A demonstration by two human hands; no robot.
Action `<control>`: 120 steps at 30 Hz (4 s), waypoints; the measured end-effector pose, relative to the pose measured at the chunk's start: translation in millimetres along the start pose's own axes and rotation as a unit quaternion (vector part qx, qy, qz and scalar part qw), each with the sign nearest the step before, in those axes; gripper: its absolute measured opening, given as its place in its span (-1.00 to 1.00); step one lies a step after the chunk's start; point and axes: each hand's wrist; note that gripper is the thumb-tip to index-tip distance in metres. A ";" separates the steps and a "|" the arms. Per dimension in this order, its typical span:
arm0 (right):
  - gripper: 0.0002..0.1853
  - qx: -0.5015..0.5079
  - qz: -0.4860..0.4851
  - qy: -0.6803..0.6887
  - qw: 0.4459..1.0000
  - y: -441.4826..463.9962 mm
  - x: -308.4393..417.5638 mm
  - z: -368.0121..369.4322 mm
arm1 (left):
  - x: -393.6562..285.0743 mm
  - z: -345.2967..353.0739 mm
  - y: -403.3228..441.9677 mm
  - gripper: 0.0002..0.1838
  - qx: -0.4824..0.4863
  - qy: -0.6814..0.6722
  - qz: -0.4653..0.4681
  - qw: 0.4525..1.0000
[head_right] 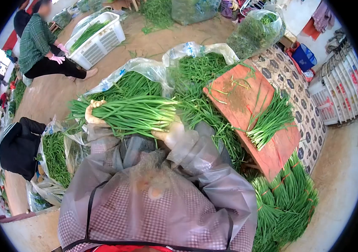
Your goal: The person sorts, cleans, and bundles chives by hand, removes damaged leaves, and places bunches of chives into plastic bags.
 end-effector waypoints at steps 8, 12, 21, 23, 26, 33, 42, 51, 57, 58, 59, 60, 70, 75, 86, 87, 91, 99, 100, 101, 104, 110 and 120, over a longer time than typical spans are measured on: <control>-0.66 -0.134 0.027 -0.088 0.987 -24.3 -10.2 -42.8 | 17.6 14.9 -5.8 -0.86 -0.004 0.006 -0.027 1.000; -0.68 -0.115 0.104 -0.149 0.977 -48.3 8.5 -131.4 | -14.8 -16.1 11.7 -0.85 0.142 -0.049 0.025 0.988; -0.68 0.023 -0.124 -0.356 0.926 -19.3 41.8 -24.2 | -4.2 4.5 8.5 -0.83 0.208 -0.059 -0.039 0.976; -0.73 0.032 -0.088 -0.306 0.947 -19.5 38.2 -25.7 | -4.7 5.2 10.1 -0.83 0.240 -0.072 -0.059 0.966; -0.84 0.057 -0.024 -0.326 0.943 -29.0 44.6 -51.0 | -10.8 14.4 4.2 -0.84 0.272 -0.071 -0.088 0.955; -0.73 0.054 0.002 -0.739 0.671 -40.8 46.5 -136.4 | -14.6 2.2 13.3 -0.82 0.286 -0.098 -0.091 0.949; -0.91 0.186 -0.227 -0.646 0.704 12.7 -1.5 -38.5 | -3.7 2.0 10.2 -0.84 0.317 -0.123 -0.137 0.930; -0.54 0.036 0.068 -0.521 0.850 -18.4 40.7 -130.7 | -19.5 -13.5 4.5 -0.88 0.279 -0.124 -0.096 0.947; -0.63 -0.020 0.123 -0.265 0.956 36.3 9.6 -54.6 | -10.0 -21.7 9.2 -0.86 0.274 -0.113 -0.095 0.950; -0.63 -0.019 0.123 -0.263 0.957 35.0 8.3 -52.4 | -10.7 -24.7 9.5 -0.86 0.272 -0.111 -0.096 0.951; -0.65 -0.039 0.131 -0.211 0.968 34.1 7.9 -50.9 | -14.4 -28.3 10.4 -0.86 0.264 -0.092 -0.105 0.954; -0.67 -0.058 0.140 -0.159 0.976 34.6 7.4 -49.6 | -14.1 -30.0 10.3 -0.86 0.262 -0.092 -0.103 0.955; -0.69 -0.051 0.103 -0.774 0.623 -7.2 11.7 -173.0 | -6.0 -36.3 11.5 -0.85 0.271 -0.128 -0.097 0.949; -0.20 0.049 -0.064 -0.434 0.898 17.3 -8.4 -136.5 | 2.0 -25.0 8.1 -0.89 0.284 -0.143 -0.116 0.941; -0.79 0.029 0.184 -0.164 0.969 -16.7 -1.4 -180.0 | -15.0 31.7 6.1 -0.89 0.394 -0.141 -0.154 0.895; -0.69 0.029 0.259 -0.268 0.928 -22.1 20.1 -182.3 | -16.0 35.0 7.3 -0.90 0.400 -0.136 -0.153 0.893; -0.32 0.109 0.200 -0.756 0.613 -25.4 89.1 -148.3 | -10.4 56.7 1.3 -0.91 0.389 -0.131 -0.150 0.899; -0.15 0.418 0.114 -0.042 0.900 48.3 65.8 -24.1 | 32.1 116.7 -10.0 -0.83 0.357 -0.165 -0.196 0.898; -0.13 0.450 0.218 0.036 0.865 47.1 58.2 -22.5 | 29.6 114.2 -9.1 -0.83 0.357 -0.164 -0.194 0.899; -0.13 0.484 0.271 -0.041 0.831 52.5 41.9 -34.6 | 24.1 107.3 -3.7 -0.83 0.330 -0.159 -0.183 0.912; -0.43 0.419 0.235 -0.067 0.874 30.1 45.3 -63.8 | 0.7 54.2 23.2 -0.82 0.289 -0.155 -0.158 0.931; -0.81 0.042 0.124 0.127 0.983 -3.5 38.2 -127.9 | -18.2 -32.4 34.0 -0.84 0.226 -0.107 -0.087 0.964; -0.60 0.057 0.170 -0.745 0.642 -73.8 -80.4 -283.4 | -21.0 -50.9 29.9 -0.83 0.120 -0.106 -0.072 0.985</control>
Point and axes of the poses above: each hand's wrist, its own y-axis towards the middle knuckle, its own z-axis out of the palm, x = y × z, and after that the axes turned 3 degrees about -z, right-handed
